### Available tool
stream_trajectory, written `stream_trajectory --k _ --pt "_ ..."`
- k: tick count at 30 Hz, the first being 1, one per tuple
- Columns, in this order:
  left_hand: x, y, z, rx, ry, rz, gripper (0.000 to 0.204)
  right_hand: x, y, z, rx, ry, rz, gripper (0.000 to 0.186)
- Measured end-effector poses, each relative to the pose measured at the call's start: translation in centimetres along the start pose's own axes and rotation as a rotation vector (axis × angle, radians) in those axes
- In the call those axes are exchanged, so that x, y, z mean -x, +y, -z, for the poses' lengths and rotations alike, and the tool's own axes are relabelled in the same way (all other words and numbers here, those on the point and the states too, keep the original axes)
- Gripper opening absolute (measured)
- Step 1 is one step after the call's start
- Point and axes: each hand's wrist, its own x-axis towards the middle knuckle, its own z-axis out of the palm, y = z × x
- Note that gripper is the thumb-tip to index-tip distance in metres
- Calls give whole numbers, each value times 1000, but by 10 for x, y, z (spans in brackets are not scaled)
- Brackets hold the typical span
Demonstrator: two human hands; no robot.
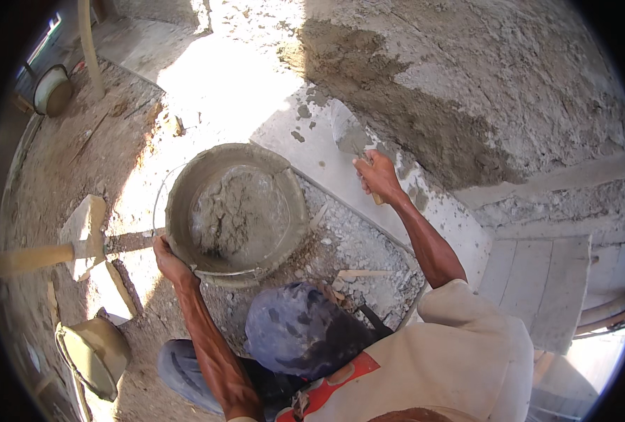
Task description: The person applies wet plaster to a wall using a trowel, taking plaster from a bucket and smoothing it onto the surface.
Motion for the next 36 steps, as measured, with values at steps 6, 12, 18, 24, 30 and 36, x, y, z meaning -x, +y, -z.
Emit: stream_trajectory --k 6,12,18,24,30,36 --pt "-11 -12 13 35 -15 -3 47 -104 -66 10 393 332 312 46" --pt "-9 -16 4 -2 52 -48 46 -121 -81 17 541 348 301 44" --pt "-29 -23 36 45 -94 28 48 -78 -92 -26 584 190 872 38" --pt "-29 -29 34 9 -52 -58 47 -99 -78 -9 568 296 411 35" --pt "-21 -21 21 29 -2 -66 45 -116 -79 3 562 364 350 33" --pt "-9 -11 7 34 36 -45 45 -90 -103 -6 727 221 610 34"
